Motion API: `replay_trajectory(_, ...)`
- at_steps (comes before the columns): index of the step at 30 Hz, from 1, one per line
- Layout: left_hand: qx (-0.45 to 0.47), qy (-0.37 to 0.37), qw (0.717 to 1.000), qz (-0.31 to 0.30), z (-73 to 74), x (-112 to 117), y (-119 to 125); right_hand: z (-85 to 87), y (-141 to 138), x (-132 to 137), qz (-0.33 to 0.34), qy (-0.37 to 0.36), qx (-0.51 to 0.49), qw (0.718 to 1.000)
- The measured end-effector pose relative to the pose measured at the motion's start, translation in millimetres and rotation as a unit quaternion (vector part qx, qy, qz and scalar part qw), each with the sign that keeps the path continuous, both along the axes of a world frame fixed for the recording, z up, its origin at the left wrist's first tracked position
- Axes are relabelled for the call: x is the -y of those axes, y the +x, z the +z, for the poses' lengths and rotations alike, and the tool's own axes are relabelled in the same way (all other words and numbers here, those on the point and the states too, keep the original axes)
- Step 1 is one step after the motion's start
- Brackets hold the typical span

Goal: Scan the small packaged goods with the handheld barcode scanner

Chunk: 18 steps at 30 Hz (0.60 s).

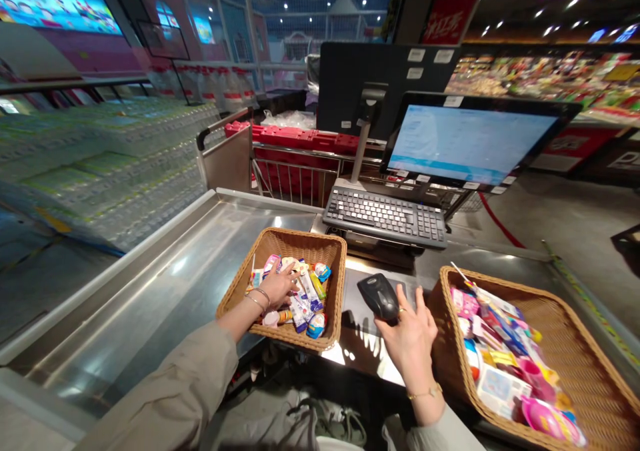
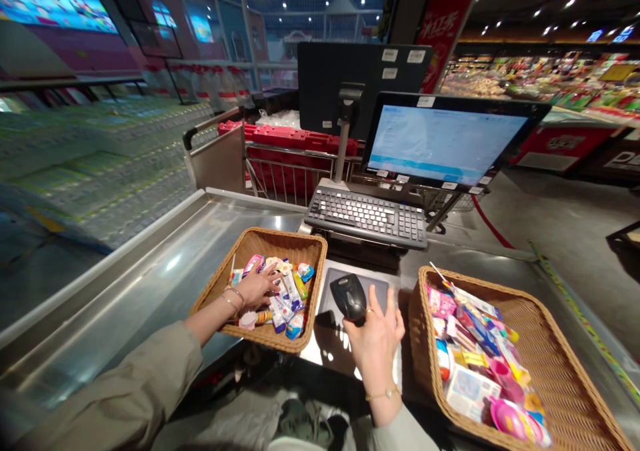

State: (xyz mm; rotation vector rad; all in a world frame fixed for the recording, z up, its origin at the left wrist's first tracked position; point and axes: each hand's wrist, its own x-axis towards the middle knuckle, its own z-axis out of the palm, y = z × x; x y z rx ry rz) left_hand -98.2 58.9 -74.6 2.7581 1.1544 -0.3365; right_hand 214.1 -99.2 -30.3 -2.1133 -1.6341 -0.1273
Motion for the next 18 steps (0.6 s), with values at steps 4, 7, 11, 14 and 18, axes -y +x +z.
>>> replay_trajectory(4, -0.018, 0.007, 0.999, -0.046, -10.2, -6.8, 7.6, 0.3, -0.2, -1.3, -0.004, -0.007, -0.002, 1.0)
replay_trajectory(7, -0.043, 0.017, 0.997, -0.067, -18.8, -9.6, 17.5, 2.0, 0.1, -1.2, -0.007, -0.008, -0.002, 1.0)
replay_trajectory(11, -0.056, 0.042, 0.994, -0.089, -28.4, -7.9, 24.8, 6.0, 1.0, 0.0, -0.02, -0.002, -0.006, 1.0)
replay_trajectory(14, -0.045, 0.069, 0.991, -0.101, -31.3, -6.2, 23.5, 8.6, 2.0, 0.5, -0.03, 0.002, -0.008, 1.0)
replay_trajectory(18, -0.031, 0.083, 0.989, -0.122, -32.4, -7.8, 19.8, 9.4, 3.0, 0.3, -0.034, -0.007, -0.012, 0.999)
